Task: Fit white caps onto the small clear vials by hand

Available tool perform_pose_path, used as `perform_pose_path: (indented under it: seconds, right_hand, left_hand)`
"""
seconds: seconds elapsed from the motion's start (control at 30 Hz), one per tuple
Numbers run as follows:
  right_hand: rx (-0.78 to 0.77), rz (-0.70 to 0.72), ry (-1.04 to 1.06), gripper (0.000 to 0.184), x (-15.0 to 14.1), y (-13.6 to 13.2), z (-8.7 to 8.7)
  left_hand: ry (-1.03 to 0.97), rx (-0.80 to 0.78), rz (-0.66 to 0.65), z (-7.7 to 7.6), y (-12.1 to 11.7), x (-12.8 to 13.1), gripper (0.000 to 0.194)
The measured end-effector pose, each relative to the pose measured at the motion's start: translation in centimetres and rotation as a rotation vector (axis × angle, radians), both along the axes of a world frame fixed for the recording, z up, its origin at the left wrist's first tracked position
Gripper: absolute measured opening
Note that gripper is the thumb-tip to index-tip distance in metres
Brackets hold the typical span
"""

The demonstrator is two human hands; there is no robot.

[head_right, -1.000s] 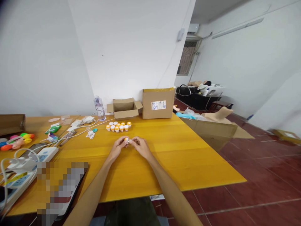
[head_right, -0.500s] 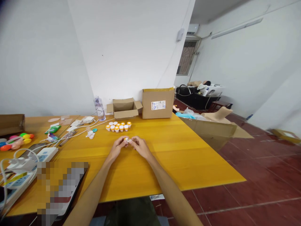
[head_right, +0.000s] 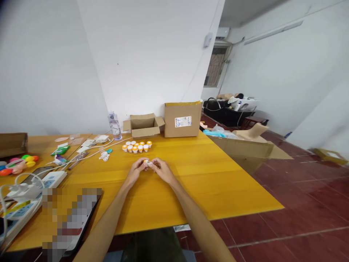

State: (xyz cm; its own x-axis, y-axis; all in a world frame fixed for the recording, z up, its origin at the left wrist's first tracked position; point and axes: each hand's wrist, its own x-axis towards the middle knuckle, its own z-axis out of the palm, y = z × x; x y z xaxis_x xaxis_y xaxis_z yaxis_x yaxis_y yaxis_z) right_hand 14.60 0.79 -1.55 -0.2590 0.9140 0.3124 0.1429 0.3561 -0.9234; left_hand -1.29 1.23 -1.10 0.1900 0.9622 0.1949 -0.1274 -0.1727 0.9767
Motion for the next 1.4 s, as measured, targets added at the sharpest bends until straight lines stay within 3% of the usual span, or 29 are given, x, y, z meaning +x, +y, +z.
perform_pose_path:
  seconds: [0.13,0.47,0.67,0.8,1.1,1.4]
  right_hand:
    - [0.052,-0.033,0.006,0.029,-0.11,-0.15,0.32]
    - [-0.027,0.002,-0.026,0.028,0.06,-0.02,0.06]
    - [0.091,-0.039,-0.004,0.023,-0.06,-0.32,0.52]
    - [0.060,-0.050,-0.004,0.031,-0.05,-0.08,0.10]
    - [0.125,-0.046,-0.019,0.019,0.01,0.08,0.00]
    - [0.037,-0.035,-0.046,0.027,0.09,0.07,0.06]
  left_hand:
    - [0.005,0.008,-0.002,-0.02,-0.02,-0.05,0.036]
    - [0.007,-0.005,-0.002,-0.08,0.00,-0.03,0.037]
    - [-0.012,0.008,-0.006,0.00,0.01,-0.01,0.039]
    - [-0.015,0.019,-0.007,0.24,-0.17,-0.01,0.038]
    - [-0.024,0.022,-0.016,0.19,-0.20,0.00,0.036]
    - [-0.012,0.007,-0.012,-0.25,0.11,-0.13,0.038]
